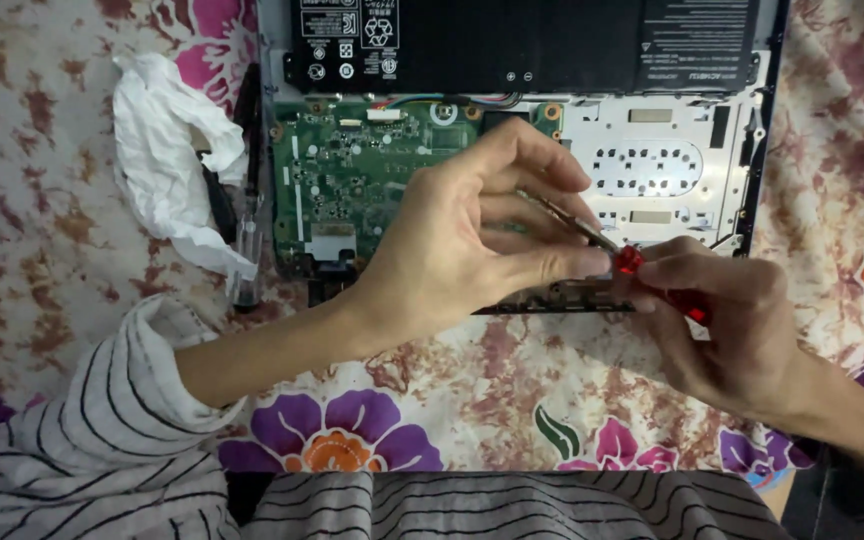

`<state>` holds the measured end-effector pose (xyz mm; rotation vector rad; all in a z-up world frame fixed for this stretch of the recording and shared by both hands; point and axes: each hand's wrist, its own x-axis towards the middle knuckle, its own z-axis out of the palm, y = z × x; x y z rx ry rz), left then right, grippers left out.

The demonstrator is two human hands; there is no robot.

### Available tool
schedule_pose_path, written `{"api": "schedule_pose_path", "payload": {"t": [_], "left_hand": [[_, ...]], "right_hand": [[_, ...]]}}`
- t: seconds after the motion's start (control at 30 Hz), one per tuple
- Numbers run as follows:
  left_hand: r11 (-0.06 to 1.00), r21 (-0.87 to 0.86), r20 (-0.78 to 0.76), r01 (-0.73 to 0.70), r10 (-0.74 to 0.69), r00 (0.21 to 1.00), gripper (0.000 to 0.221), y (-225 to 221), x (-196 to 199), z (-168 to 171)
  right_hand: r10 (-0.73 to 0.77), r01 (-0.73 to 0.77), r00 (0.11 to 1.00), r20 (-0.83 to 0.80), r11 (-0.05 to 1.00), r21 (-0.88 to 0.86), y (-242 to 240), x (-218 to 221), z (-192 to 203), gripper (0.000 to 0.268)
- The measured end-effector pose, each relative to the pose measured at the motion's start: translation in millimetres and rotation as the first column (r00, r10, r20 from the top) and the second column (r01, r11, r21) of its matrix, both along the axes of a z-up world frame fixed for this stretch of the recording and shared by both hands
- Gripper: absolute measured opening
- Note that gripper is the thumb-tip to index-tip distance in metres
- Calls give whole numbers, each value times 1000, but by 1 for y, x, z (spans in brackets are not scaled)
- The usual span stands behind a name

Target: Using a precision screwdriver to fasten or remove screws on a laptop motherboard and adjusting internal hardware components.

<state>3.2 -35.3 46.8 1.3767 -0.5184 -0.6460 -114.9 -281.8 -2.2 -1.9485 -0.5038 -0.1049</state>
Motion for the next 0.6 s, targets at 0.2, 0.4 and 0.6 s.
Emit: {"api": "schedule_pose_path", "payload": {"t": [0.2,0.4,0.6], "left_hand": [[998,-57,23,-33,34,999,37,-1,0,-4],[996,-90,-8,-13,12,1000,37,1,3,-3],[999,-47,-44,-10,8,999,38,4,4,6]], "right_hand": [[37,-36,998,55,999,-20,3,1,0,28],[88,-75,990,109,991,-113,0,0,1,34],[41,-44,999,-30,995,-84,-3,-8,-4,31]]}}
